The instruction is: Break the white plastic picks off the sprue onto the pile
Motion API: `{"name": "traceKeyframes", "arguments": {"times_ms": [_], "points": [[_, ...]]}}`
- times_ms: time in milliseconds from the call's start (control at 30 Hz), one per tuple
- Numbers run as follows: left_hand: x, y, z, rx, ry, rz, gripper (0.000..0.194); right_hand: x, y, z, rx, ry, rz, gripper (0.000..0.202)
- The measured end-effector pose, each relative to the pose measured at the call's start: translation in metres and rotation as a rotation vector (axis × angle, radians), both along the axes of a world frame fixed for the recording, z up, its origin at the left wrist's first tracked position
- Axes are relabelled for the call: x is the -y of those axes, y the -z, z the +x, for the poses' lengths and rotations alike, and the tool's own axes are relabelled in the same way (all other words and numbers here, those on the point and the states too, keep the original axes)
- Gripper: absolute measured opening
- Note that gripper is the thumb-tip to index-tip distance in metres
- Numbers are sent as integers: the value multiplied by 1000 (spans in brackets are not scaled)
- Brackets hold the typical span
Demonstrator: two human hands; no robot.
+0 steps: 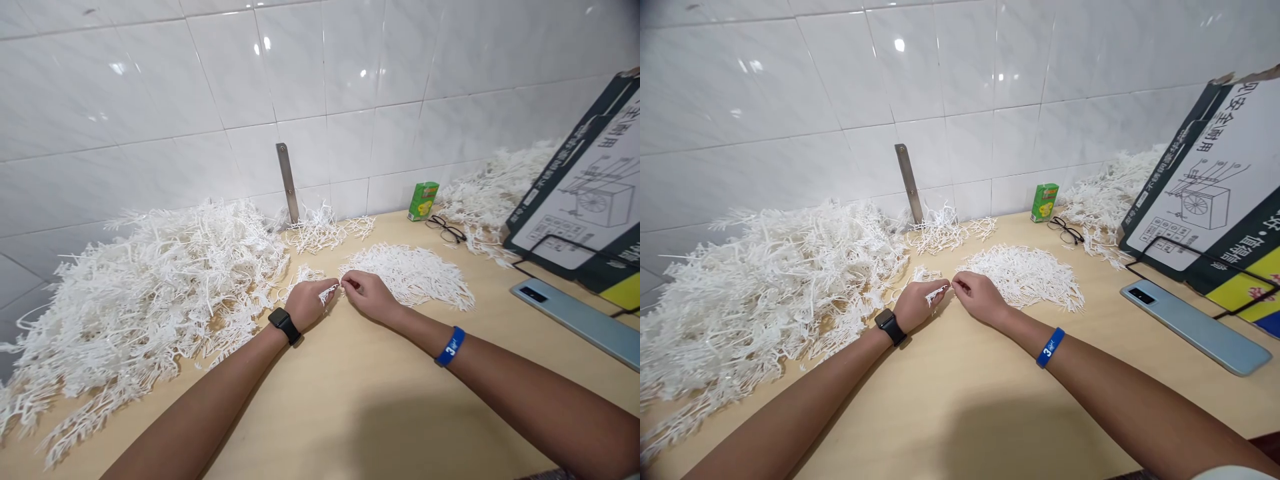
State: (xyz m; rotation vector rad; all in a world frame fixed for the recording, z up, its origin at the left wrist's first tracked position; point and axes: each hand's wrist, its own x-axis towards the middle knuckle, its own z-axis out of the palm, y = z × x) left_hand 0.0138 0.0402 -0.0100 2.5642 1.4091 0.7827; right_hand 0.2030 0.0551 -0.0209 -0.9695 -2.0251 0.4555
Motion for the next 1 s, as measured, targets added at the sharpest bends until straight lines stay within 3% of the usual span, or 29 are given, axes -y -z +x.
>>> {"name": "traceKeyframes", "arguments": {"times_ms": [267,567,767,1000], "points": [[0,1,-1,38,24,25,30,-2,-2,2,-4,20,-30,15],[-2,5,-2,93,43,45,28,-2,-1,0,169,-52,121,37],[1,2,-1,94,47,79,26,5,0,-1,242,56,166,39],[2,1,1,129,61,62,24,10,-1,-2,255,44,262,39]]}}
